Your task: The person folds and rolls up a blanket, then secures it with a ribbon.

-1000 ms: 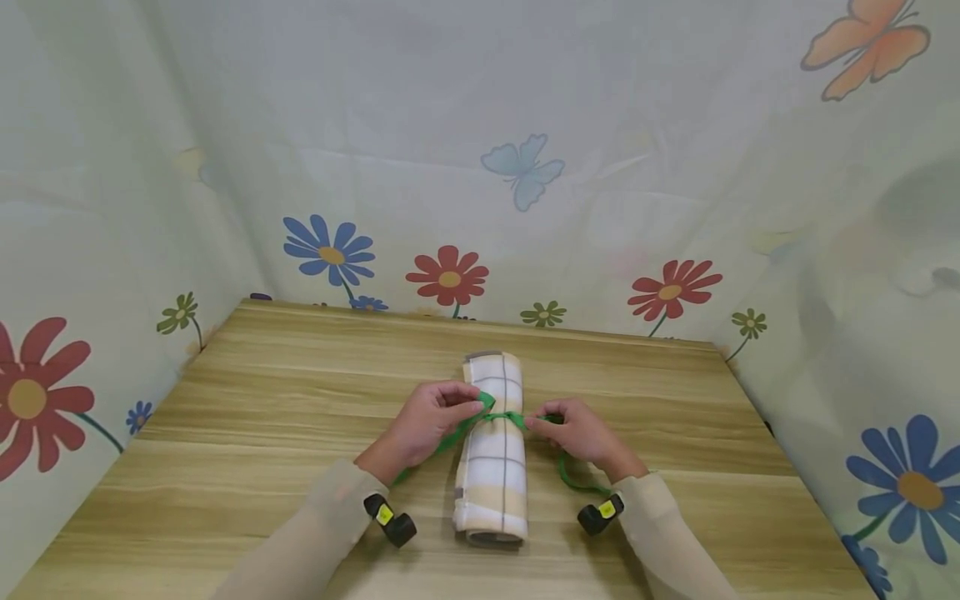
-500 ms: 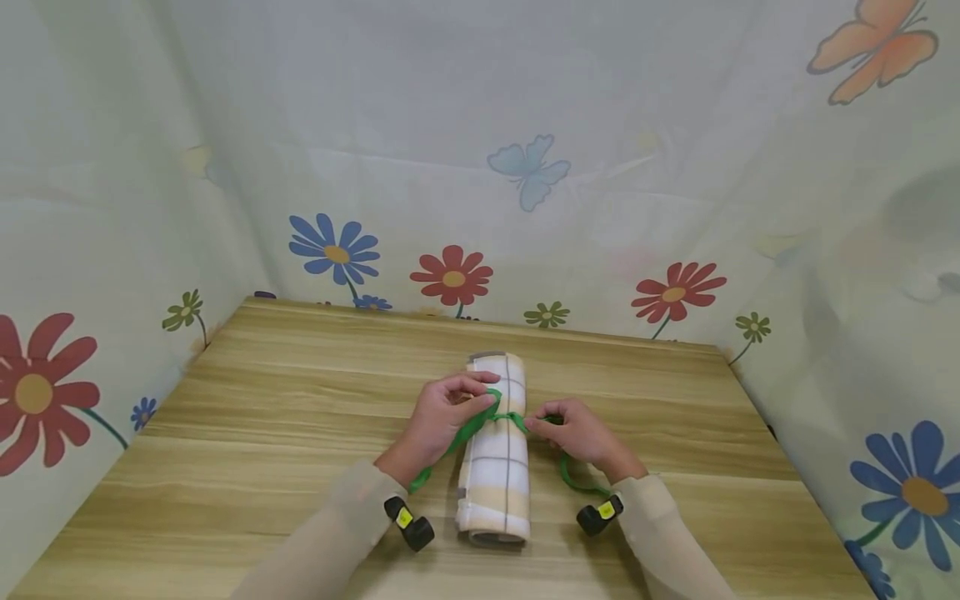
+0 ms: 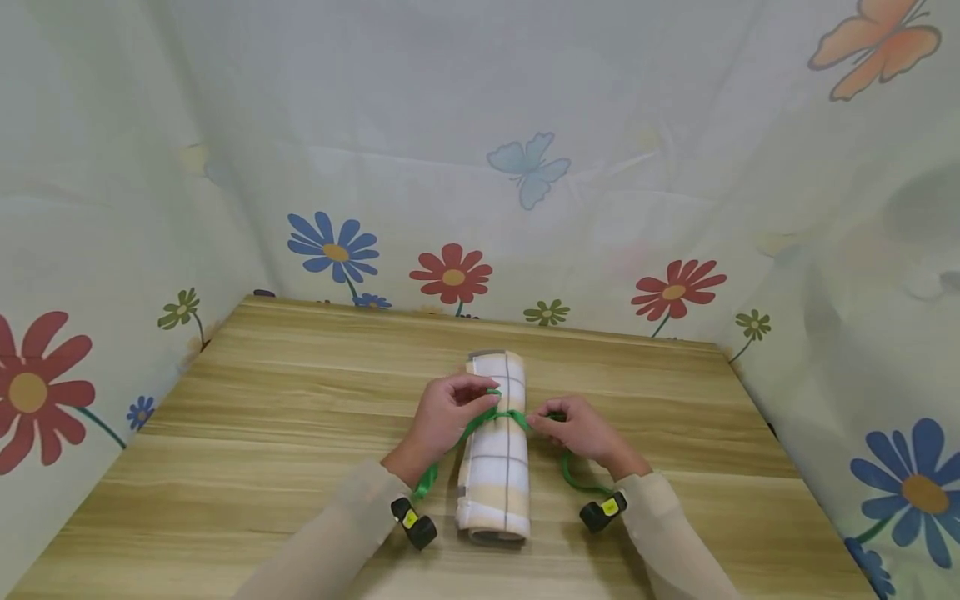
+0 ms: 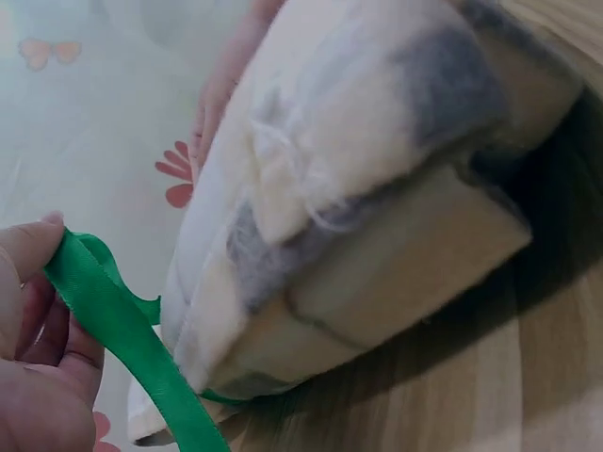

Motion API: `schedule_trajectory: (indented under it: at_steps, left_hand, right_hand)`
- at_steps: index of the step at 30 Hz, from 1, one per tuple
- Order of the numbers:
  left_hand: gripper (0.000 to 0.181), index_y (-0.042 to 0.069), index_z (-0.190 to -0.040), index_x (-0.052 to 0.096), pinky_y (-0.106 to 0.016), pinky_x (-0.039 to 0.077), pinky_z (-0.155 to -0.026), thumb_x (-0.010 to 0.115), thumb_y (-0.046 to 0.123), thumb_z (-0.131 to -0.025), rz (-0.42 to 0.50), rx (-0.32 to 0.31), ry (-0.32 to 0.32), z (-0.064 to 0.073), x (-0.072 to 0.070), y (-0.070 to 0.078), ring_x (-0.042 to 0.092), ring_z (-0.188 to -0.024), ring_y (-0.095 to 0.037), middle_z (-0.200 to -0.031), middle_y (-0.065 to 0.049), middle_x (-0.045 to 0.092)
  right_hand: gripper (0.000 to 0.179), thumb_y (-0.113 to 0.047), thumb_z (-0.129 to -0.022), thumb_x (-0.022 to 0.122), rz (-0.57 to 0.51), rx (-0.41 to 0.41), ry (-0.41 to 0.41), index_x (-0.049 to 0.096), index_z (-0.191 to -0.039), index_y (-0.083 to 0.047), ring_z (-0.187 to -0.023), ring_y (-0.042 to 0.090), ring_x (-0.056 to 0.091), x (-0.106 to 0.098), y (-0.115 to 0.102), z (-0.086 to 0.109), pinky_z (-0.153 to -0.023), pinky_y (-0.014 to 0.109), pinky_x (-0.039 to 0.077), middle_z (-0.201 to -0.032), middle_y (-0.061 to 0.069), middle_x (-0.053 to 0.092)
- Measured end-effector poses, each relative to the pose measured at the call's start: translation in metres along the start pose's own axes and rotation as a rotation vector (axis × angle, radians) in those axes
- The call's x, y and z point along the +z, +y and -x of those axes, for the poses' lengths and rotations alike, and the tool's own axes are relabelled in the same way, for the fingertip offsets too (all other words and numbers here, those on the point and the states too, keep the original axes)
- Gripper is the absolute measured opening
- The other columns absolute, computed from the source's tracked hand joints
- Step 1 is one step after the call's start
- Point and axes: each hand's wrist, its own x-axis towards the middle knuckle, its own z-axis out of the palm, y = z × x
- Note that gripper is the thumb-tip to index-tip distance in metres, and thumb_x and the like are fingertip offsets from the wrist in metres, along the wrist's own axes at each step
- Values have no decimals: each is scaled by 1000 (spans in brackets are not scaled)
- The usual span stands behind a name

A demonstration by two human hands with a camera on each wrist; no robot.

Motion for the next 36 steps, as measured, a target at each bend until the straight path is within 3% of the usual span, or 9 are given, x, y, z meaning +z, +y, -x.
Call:
schedule_trajectory:
  at_steps: [5,10,19,28,36]
  left_hand:
    - [13,10,-99,80,-21,55,-73,81,19,-89,-89,48,-8,1,-2,5,67,-82,-14,-97,-9,77]
    - [10,11,-95,80,-22,56,-71,81,18,-89,-94,67,-3,2,-6,9,67,-80,-12,-95,-8,77]
    - [7,16,-95,79,-23,54,-69,79,22,-91,-113,59,-6,5,-14,11,64,-79,-16,-94,-4,75]
    - [10,14,-97,79,-22,51,-67,79,23,-92,-119,85,3,7,-20,14,60,-79,-20,-98,-8,71]
    - [9,16,-94,80,-21,42,-63,80,23,-90,-160,86,32,4,-23,16,50,-72,-16,-88,-5,60]
  right_hand:
    - [36,-41,-101,65,19,-30,-37,74,-104,-6,-60,15,47,-6,-1,2,-53,26,40,-68,0,53]
    - [32,-36,-102,64,48,-72,-69,74,-106,-6,-61,13,48,-16,0,10,-56,25,42,-69,3,53]
    - [32,-31,-102,64,78,-36,-95,69,-97,0,-71,13,50,-32,12,40,-65,26,43,-82,11,62]
    - [29,-27,-102,64,-18,12,-112,72,-111,-1,-78,14,55,-51,33,66,-69,30,47,-92,10,66]
    - [34,-25,-105,59,-28,22,-147,67,-118,5,-78,17,61,-79,42,93,-70,33,50,-92,13,68]
